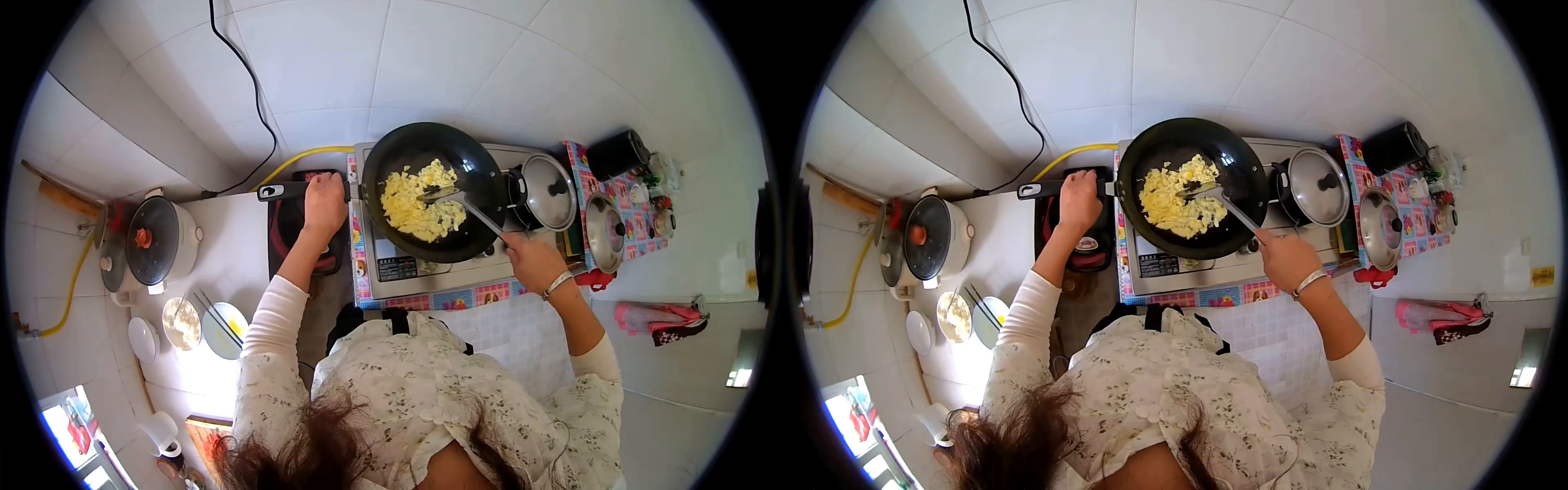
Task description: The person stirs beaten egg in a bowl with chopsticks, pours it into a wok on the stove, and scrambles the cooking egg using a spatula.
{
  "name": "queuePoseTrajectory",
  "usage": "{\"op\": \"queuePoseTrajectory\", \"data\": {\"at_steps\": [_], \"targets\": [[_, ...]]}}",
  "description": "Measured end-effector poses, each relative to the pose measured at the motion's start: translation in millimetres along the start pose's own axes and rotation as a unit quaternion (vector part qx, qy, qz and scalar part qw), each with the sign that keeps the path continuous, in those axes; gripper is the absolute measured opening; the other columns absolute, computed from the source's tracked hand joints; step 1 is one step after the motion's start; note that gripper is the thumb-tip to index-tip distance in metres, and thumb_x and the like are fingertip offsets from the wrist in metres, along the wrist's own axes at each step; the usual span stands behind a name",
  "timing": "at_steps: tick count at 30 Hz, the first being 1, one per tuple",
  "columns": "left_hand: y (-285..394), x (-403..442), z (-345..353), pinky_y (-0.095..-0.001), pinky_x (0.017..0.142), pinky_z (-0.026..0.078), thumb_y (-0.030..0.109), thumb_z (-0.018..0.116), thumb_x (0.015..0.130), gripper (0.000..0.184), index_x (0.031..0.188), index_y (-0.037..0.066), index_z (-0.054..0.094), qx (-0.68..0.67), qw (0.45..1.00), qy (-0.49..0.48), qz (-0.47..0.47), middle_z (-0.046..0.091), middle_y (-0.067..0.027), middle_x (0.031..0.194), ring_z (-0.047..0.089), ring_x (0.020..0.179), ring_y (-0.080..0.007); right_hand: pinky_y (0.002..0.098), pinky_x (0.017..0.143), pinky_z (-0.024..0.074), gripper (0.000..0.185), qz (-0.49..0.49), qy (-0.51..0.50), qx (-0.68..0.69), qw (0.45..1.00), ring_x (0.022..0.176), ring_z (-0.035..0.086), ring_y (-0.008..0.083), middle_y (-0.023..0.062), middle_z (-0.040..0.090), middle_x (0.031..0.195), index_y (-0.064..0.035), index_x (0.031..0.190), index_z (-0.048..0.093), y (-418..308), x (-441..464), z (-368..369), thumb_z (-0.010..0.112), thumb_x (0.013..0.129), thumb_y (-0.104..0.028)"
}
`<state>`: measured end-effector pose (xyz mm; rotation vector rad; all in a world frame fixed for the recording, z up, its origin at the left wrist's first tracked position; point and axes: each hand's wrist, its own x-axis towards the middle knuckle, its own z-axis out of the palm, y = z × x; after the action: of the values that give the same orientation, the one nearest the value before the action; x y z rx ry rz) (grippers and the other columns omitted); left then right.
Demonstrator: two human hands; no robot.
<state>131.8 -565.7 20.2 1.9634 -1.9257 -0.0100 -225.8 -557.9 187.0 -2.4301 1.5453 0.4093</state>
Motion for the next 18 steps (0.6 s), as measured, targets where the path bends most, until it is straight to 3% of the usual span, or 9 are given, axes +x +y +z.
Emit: {"op": "queuePoseTrajectory", "data": {"at_steps": [4, 10, 13, 18], "targets": [[-2, 0, 5, -0.0346, 0.082, 0.042, 0.003, 0.061, 0.062, 0.016, 0.077, 0.004, 0.055, 0.018, 1.0, 0.022, 0.011, 0.057, -0.0116, 0.08, 0.056, 0.087, -0.0263, 0.05, 0.064, 0.0475, 0.032, -0.021, -0.001, 0.039, 0.999, 0.067, 0.059, 0.0399, 0.0212, 0.062, 0.072, -0.0149, 0.117, 0.054, 4, -5, 6, 0.051, 0.085, -0.02], [-4, 0, 6, -0.0342, 0.081, 0.042, 0.003, 0.062, 0.063, 0.016, 0.077, 0.004, 0.055, 0.032, 0.999, 0.024, 0.016, 0.057, -0.0113, 0.08, 0.056, 0.088, -0.026, 0.0493, 0.061, 0.047, 0.032, -0.013, -0.019, -0.006, 1.0, 0.065, 0.059, 0.0393, 0.0202, 0.061, 0.07, -0.0182, 0.118, 0.055, -1, -10, -3, 0.051, 0.086, -0.02], [-4, 0, 7, -0.034, 0.082, 0.042, 0.004, 0.061, 0.063, 0.016, 0.078, 0.004, 0.056, 0.031, 0.999, 0.033, 0.024, 0.058, -0.011, 0.081, 0.056, 0.088, -0.0258, 0.0493, 0.061, 0.0468, 0.032, -0.004, -0.004, 0.016, 1.0, 0.064, 0.059, 0.0389, 0.0202, 0.061, 0.069, -0.0192, 0.118, 0.055, 0, -20, -11, 0.051, 0.086, -0.021], [-2, 0, 7, -0.034, 0.083, 0.041, 0.003, 0.061, 0.062, 0.018, 0.079, 0.004, 0.055, 0.045, 0.999, 0.019, 0.013, 0.057, -0.0108, 0.082, 0.055, 0.089, -0.0258, 0.0496, 0.061, 0.0467, 0.031, 0.049, 0.044, -0.067, 0.996, 0.065, 0.059, 0.039, 0.019, 0.062, 0.069, -0.0182, 0.116, 0.055, 18, -16, -15, 0.052, 0.085, -0.022]]}}
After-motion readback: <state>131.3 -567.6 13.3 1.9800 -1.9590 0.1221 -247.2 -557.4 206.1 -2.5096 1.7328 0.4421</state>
